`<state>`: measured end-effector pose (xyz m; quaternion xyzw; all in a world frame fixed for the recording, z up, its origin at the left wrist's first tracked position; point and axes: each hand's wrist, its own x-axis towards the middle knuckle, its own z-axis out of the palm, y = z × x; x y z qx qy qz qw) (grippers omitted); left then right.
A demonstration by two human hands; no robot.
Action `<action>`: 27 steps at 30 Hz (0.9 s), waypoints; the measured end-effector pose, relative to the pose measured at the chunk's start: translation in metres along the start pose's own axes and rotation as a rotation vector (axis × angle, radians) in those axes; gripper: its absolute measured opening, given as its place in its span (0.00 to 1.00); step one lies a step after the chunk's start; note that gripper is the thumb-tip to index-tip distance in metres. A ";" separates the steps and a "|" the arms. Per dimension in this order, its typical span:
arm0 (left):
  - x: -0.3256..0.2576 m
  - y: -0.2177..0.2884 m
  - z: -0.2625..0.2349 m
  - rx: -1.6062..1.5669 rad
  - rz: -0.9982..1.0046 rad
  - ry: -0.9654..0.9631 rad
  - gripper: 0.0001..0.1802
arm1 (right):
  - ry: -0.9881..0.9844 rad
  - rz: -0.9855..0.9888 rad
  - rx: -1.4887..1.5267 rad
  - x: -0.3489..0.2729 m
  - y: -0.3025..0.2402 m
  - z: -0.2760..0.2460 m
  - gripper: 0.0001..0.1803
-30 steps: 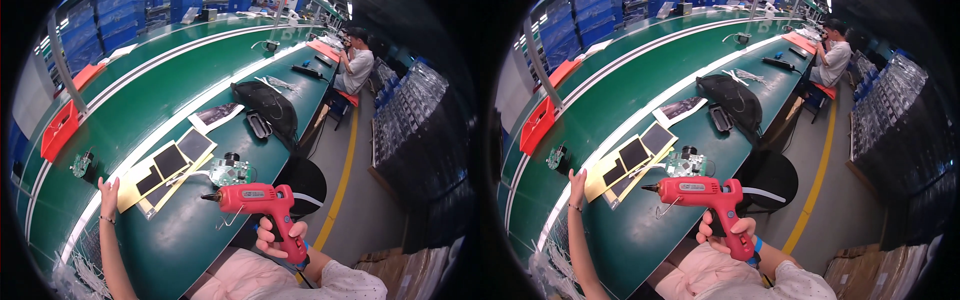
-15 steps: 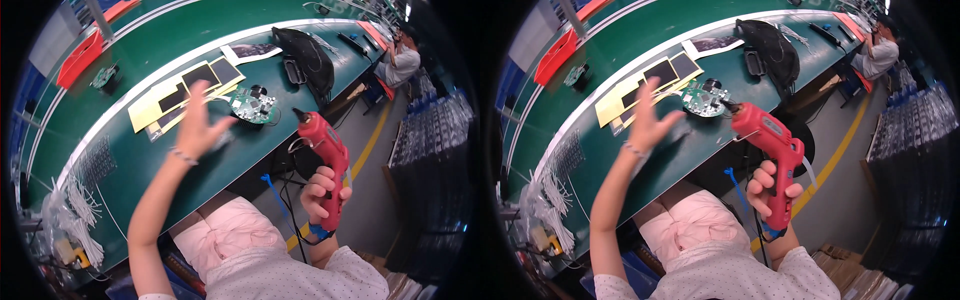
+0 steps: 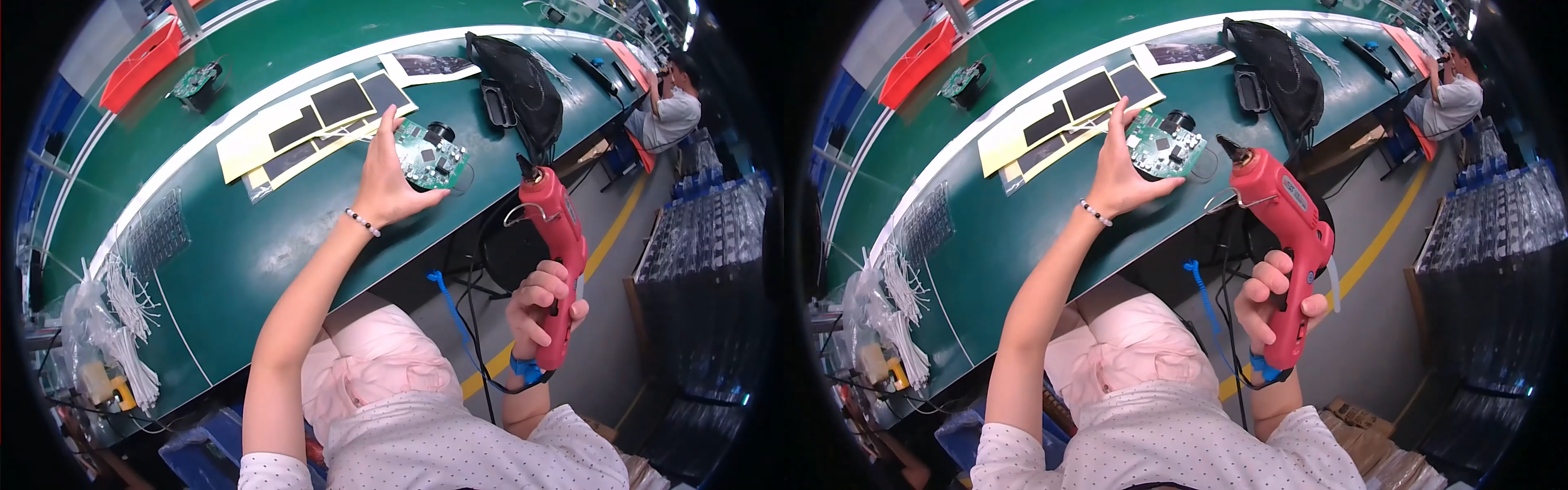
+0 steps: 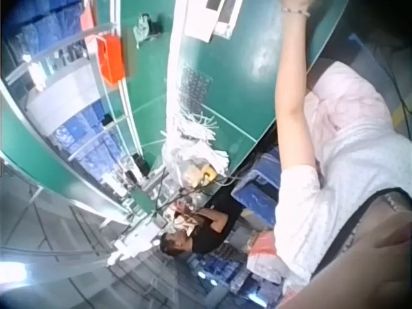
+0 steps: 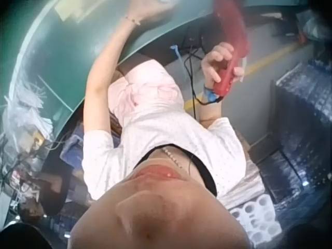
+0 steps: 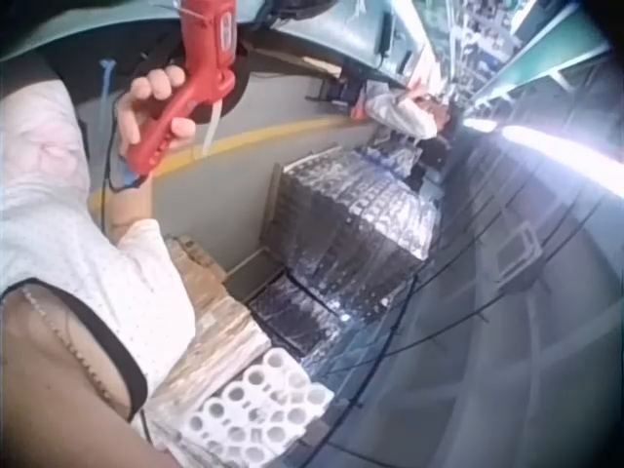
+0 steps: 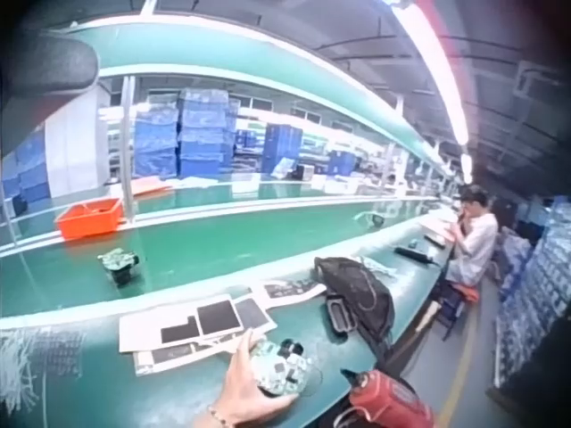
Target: The person secures electronic components and wires onto a printed circuit board using a hot glue gun.
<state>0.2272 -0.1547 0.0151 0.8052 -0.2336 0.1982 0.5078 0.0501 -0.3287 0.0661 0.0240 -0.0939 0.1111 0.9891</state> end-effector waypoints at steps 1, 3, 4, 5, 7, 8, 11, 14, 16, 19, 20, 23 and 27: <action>-0.001 -0.001 -0.007 -0.044 0.000 -0.065 0.63 | 0.004 0.027 -0.035 0.001 0.001 0.000 0.19; -0.004 -0.004 -0.025 -0.094 -0.012 -0.175 0.65 | 0.011 0.050 -0.049 0.005 0.003 0.000 0.19; -0.006 -0.003 -0.037 -0.082 -0.043 -0.225 0.65 | 0.014 0.065 -0.065 0.006 0.004 0.000 0.19; -0.010 0.000 -0.049 -0.098 -0.032 -0.253 0.65 | 0.022 0.079 -0.061 0.006 0.006 -0.001 0.19; -0.019 0.009 -0.075 -0.098 -0.005 -0.299 0.65 | 0.019 0.094 -0.030 0.008 0.010 -0.002 0.18; -0.025 0.013 -0.089 -0.093 0.011 -0.307 0.65 | 0.029 0.111 -0.021 0.009 0.011 -0.003 0.18; -0.050 0.033 -0.132 -0.177 -0.002 -0.332 0.65 | 0.034 0.152 0.012 0.012 0.022 -0.006 0.18; -0.079 0.047 -0.167 -0.152 -0.009 -0.374 0.67 | 0.067 0.220 0.034 0.020 0.032 -0.010 0.18; -0.097 0.049 -0.183 -0.141 -0.081 -0.356 0.67 | 0.051 0.247 0.036 0.024 0.038 -0.012 0.18; -0.117 0.043 -0.205 -0.025 -0.162 -0.314 0.64 | 0.019 0.267 0.045 0.028 0.047 -0.015 0.22; -0.121 0.036 -0.210 -0.004 -0.204 -0.306 0.64 | 0.018 0.285 0.027 0.029 0.049 -0.016 0.22; -0.128 0.010 -0.222 -0.122 -0.258 -0.321 0.67 | 0.030 0.351 0.020 0.033 0.058 -0.016 0.22; -0.136 0.015 -0.223 -0.125 -0.389 -0.229 0.72 | 0.005 0.379 -0.020 0.030 0.064 -0.015 0.22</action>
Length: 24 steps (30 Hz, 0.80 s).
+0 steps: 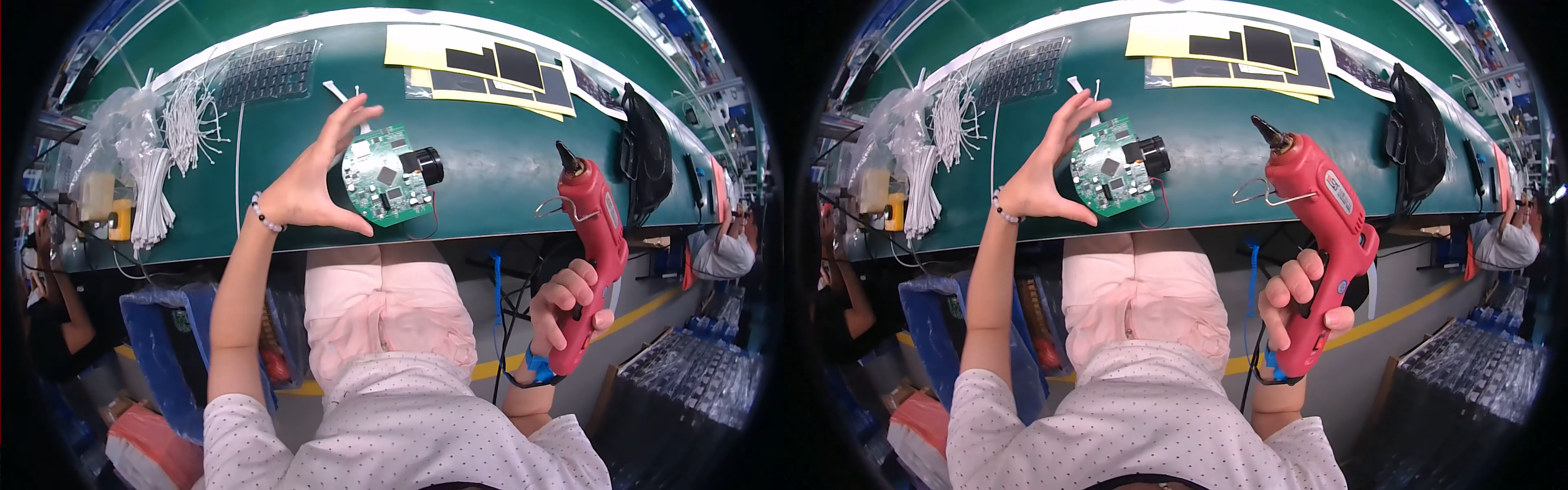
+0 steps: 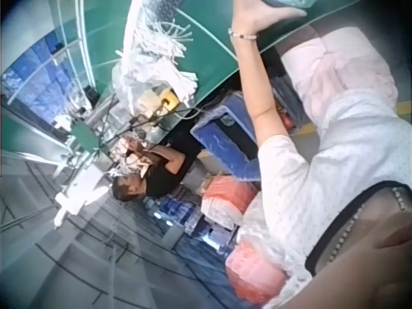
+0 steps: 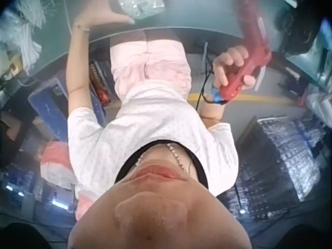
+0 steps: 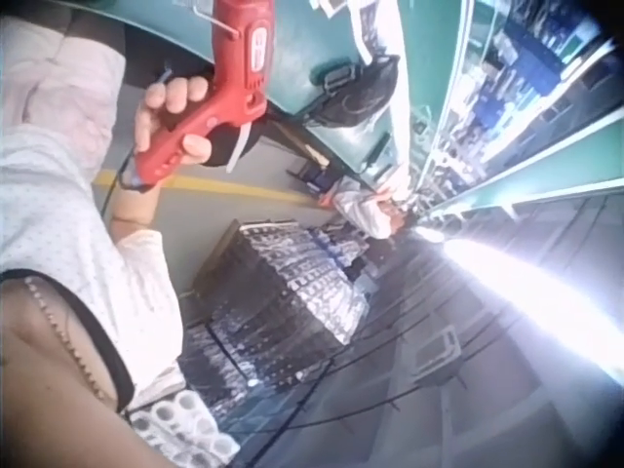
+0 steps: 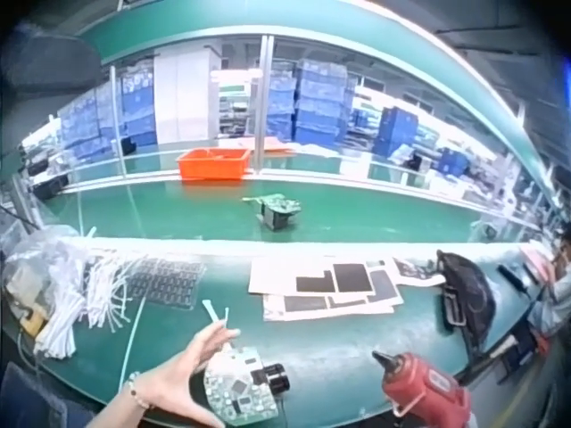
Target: The person secures electronic components and wires onto a printed circuit board using a hot glue gun.
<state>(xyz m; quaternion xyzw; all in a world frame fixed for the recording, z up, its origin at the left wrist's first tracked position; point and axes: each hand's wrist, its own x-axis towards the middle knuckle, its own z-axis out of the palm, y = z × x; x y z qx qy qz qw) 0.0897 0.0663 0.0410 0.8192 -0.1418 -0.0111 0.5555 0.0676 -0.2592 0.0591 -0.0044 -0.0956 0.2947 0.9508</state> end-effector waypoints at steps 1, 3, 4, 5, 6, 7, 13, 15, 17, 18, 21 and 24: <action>-0.008 -0.002 0.004 -0.002 -0.005 0.007 0.72 | 0.003 0.008 0.000 -0.001 0.001 0.000 0.22; -0.023 -0.018 0.022 -0.089 0.006 0.305 0.74 | -0.002 -0.016 -0.020 -0.003 0.003 0.000 0.23; -0.031 -0.021 0.037 -0.143 -0.043 0.412 0.74 | -0.002 -0.009 -0.023 -0.002 0.004 0.000 0.23; -0.035 -0.020 0.049 -0.077 -0.074 0.457 0.73 | 0.030 -0.021 -0.031 -0.002 0.006 0.000 0.24; -0.035 -0.019 0.059 -0.087 -0.043 0.520 0.72 | 0.066 -0.026 -0.038 -0.003 0.007 0.000 0.24; -0.031 -0.017 0.070 -0.097 -0.007 0.580 0.71 | 0.068 -0.014 -0.044 -0.002 0.006 0.001 0.24; -0.015 -0.013 0.077 0.092 0.031 0.639 0.53 | 0.215 0.044 -0.385 0.008 0.021 0.019 0.24; -0.017 -0.011 0.078 0.138 0.068 0.629 0.49 | 0.267 0.035 -0.423 0.010 0.026 0.026 0.25; -0.020 -0.014 0.081 0.257 0.220 0.677 0.47 | 0.270 0.142 -0.640 0.007 0.027 0.029 0.25; -0.021 -0.014 0.081 0.276 0.276 0.692 0.46 | 0.277 0.172 -0.684 0.010 0.030 0.032 0.25; -0.025 -0.014 0.082 0.263 0.342 0.634 0.42 | 0.462 0.225 -1.000 0.013 0.044 0.052 0.24; -0.026 -0.016 0.086 0.237 0.352 0.637 0.43 | 0.527 0.213 -1.088 0.016 0.055 0.055 0.24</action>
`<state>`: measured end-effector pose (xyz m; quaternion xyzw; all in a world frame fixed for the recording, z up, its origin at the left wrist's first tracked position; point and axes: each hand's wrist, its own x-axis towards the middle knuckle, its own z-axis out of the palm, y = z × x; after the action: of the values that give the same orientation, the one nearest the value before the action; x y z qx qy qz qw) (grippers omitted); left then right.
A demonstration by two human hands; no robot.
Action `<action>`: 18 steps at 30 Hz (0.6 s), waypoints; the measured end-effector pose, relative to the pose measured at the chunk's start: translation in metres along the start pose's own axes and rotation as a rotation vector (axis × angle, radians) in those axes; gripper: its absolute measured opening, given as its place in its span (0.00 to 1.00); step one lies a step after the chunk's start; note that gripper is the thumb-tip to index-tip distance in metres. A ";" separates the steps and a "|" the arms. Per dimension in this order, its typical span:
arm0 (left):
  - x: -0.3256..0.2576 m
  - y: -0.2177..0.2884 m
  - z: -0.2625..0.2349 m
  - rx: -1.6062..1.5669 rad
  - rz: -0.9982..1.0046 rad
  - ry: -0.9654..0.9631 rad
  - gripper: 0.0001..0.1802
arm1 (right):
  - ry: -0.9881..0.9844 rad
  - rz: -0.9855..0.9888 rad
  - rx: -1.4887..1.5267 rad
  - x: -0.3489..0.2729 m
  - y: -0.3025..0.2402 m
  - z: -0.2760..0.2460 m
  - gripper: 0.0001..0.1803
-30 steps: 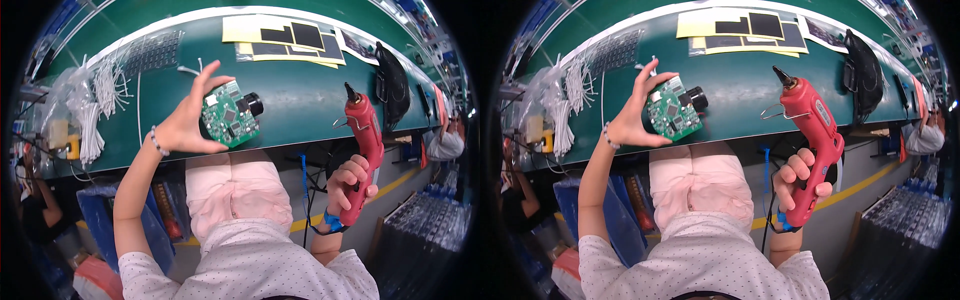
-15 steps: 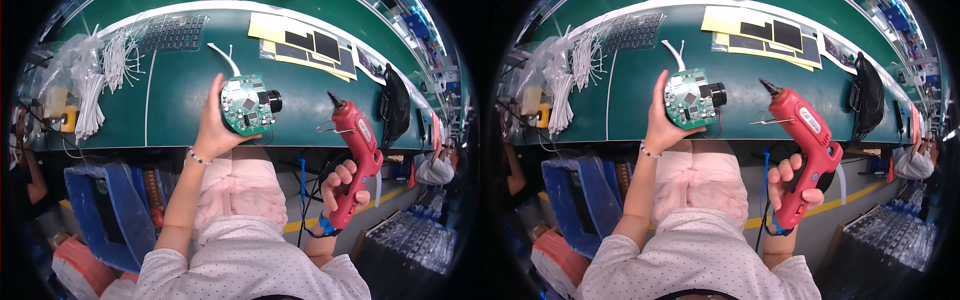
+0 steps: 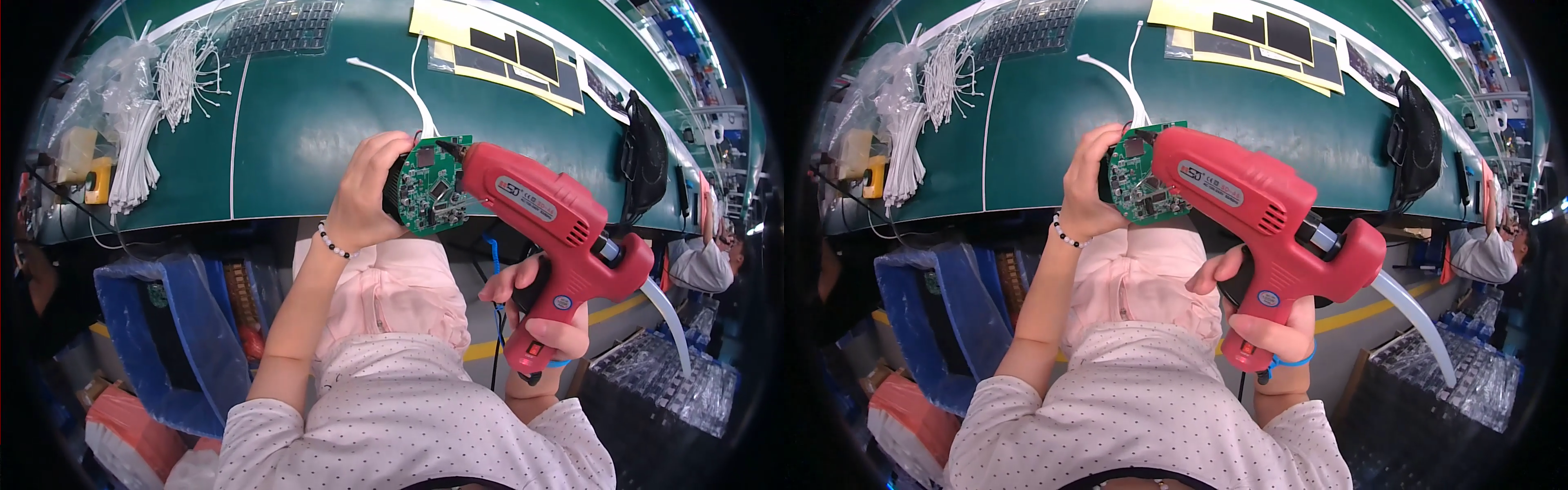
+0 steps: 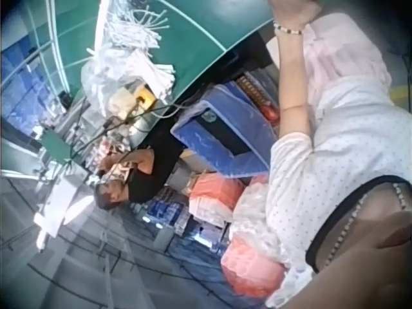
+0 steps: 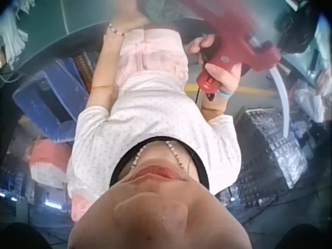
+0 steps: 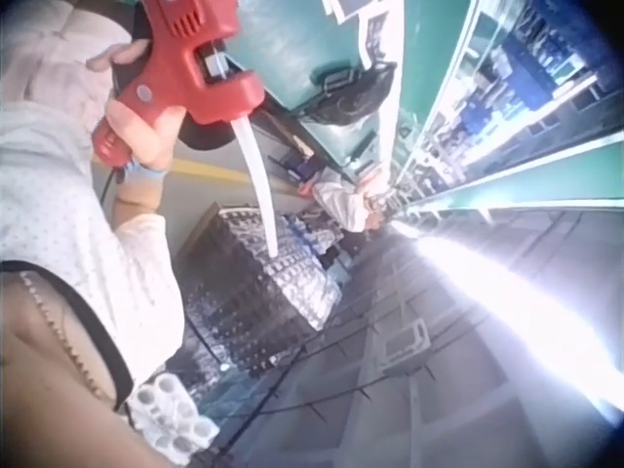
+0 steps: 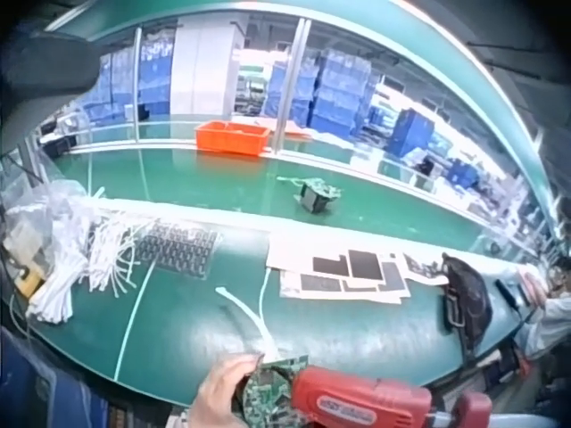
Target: The person secures electronic components and wires onto a printed circuit board using a hot glue gun.
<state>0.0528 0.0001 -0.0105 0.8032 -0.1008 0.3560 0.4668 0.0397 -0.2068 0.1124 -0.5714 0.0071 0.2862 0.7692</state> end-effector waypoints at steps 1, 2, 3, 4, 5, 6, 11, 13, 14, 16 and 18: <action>-0.001 0.000 0.000 -0.006 0.004 0.011 0.43 | -0.003 -0.030 -0.009 0.001 0.001 0.002 0.24; -0.002 0.000 0.000 -0.007 0.001 0.014 0.43 | -0.003 -0.028 -0.013 0.000 0.002 0.004 0.24; -0.003 -0.001 0.000 -0.009 0.006 0.022 0.43 | 0.004 -0.042 -0.003 0.000 0.003 0.006 0.24; -0.003 -0.001 0.000 -0.011 0.011 0.030 0.44 | 0.010 -0.055 0.008 0.000 0.003 0.007 0.24; -0.004 -0.002 0.000 -0.012 0.007 0.031 0.44 | 0.011 -0.051 0.005 0.000 0.004 0.007 0.24; -0.004 -0.002 0.000 -0.010 0.011 0.029 0.43 | 0.000 -0.051 -0.009 -0.002 0.005 0.007 0.24; -0.003 -0.001 0.000 -0.011 0.028 0.032 0.43 | -0.007 -0.059 -0.031 -0.002 0.006 0.007 0.24; -0.003 -0.001 0.000 -0.035 0.026 0.041 0.42 | -0.035 -0.038 -0.028 -0.001 0.006 0.006 0.24; -0.003 -0.001 0.000 -0.036 0.025 0.042 0.42 | -0.035 -0.036 -0.030 -0.001 0.005 0.006 0.24; -0.003 -0.002 0.001 -0.034 0.032 0.046 0.41 | -0.044 -0.027 -0.035 -0.001 0.005 0.007 0.24; -0.003 -0.002 0.000 -0.030 0.029 0.045 0.41 | -0.049 -0.029 -0.037 0.000 0.005 0.007 0.24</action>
<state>0.0519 0.0003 -0.0135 0.7863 -0.1070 0.3793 0.4758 0.0351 -0.1997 0.1104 -0.5784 -0.0250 0.2891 0.7624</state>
